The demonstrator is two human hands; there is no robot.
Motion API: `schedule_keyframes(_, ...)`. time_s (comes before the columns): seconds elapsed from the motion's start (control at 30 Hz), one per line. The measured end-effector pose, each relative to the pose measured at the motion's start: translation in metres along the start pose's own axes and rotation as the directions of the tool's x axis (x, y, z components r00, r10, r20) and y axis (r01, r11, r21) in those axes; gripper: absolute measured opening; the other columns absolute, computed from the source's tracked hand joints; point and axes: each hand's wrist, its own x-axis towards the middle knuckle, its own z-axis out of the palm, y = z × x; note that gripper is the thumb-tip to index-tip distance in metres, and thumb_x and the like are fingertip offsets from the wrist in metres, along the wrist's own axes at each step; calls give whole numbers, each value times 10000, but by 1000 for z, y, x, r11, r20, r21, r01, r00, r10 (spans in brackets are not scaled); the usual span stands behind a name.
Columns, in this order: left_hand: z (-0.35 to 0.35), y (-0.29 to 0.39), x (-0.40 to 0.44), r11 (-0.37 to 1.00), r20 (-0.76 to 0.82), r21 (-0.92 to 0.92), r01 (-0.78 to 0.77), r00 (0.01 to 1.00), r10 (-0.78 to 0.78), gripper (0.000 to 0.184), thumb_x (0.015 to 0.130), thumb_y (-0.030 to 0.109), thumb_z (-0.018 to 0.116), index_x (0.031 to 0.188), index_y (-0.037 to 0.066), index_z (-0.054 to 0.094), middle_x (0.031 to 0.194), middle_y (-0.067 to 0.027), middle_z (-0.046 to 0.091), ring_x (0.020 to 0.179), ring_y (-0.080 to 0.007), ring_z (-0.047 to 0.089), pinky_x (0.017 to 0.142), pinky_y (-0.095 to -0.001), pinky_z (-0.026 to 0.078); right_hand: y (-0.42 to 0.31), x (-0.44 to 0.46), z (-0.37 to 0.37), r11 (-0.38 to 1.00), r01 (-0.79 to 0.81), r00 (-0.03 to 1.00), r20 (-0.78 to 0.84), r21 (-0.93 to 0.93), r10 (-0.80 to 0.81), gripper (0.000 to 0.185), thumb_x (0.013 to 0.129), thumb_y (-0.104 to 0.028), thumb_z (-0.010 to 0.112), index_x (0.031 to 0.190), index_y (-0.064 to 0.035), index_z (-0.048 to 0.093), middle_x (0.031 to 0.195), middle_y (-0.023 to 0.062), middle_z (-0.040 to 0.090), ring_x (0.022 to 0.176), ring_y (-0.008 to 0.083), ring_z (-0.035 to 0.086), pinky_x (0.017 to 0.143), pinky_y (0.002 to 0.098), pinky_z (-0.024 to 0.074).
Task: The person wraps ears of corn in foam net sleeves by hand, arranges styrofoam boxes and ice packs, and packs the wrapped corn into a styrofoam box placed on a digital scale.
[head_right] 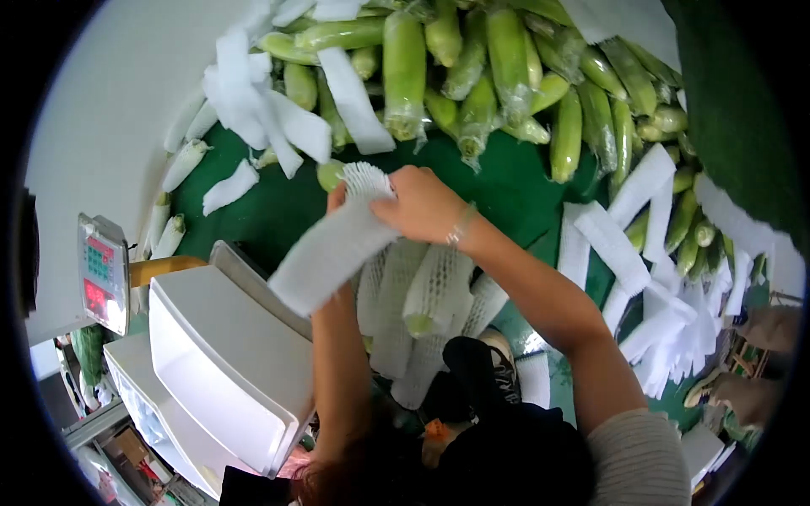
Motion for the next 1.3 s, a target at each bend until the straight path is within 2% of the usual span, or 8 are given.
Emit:
schedule_keyframes(0.43,81,-63,-65,987,-114,-19,157,981,-158,309,920,324,458,1013,61,592,899,-51,664,774,-149,635,612,-277,519,-32,-37,-17,338,-399,862,224,852,454,252,807,-198,657,851,38,580,693,48,594,529,119,564,400,229,387)
schedule_keyframes(0.67,81,-39,-71,884,-387,445,-145,859,336,349,928,240,455,1177,3,512,1133,-103,586,991,-247,593,796,-368,510,-21,-16,-3,719,-209,936,-77,662,343,266,792,-190,638,696,57,620,601,34,581,533,97,533,486,264,412)
schedule_keyframes(0.8,112,-32,-30,709,-423,693,-133,721,549,294,910,273,560,950,-10,624,823,-75,640,674,-135,610,537,-268,476,25,24,23,788,-29,909,-313,615,277,315,753,-219,617,622,67,595,529,61,558,488,110,495,474,283,396)
schedule_keyframes(0.83,67,-21,-25,82,-15,994,-68,675,737,270,907,252,561,950,-8,619,831,-72,639,693,-139,610,559,-275,479,25,31,27,741,-77,879,-304,668,366,322,741,-228,616,612,66,589,530,69,560,487,120,497,474,293,393)
schedule_keyframes(0.9,1,7,-7,667,-317,693,-276,714,624,206,888,189,571,956,-3,608,820,-58,628,717,-155,600,629,-291,484,20,37,31,692,-179,829,-272,700,489,339,727,-248,609,612,69,570,542,77,552,495,137,493,476,316,383)
schedule_keyframes(0.97,26,-10,-25,-612,616,770,-183,465,636,163,865,144,580,945,5,610,792,-52,611,697,-155,575,661,-288,478,25,37,25,645,-240,857,-154,725,492,295,747,-232,613,661,49,588,576,38,539,495,111,473,470,282,369)
schedule_keyframes(1.1,92,-5,-33,503,-299,862,58,860,413,134,846,79,596,750,-9,624,685,-14,589,588,-68,507,550,-221,412,10,-4,12,693,-327,883,-53,643,467,236,777,-215,611,729,16,617,619,-2,529,502,71,442,439,242,335)
schedule_keyframes(1.3,80,-36,-17,436,-292,895,90,858,422,274,836,102,625,605,15,506,599,42,467,555,-20,404,473,-216,305,30,-29,9,782,-226,903,-176,581,391,307,734,-231,616,655,60,560,519,55,462,487,99,424,453,299,350)
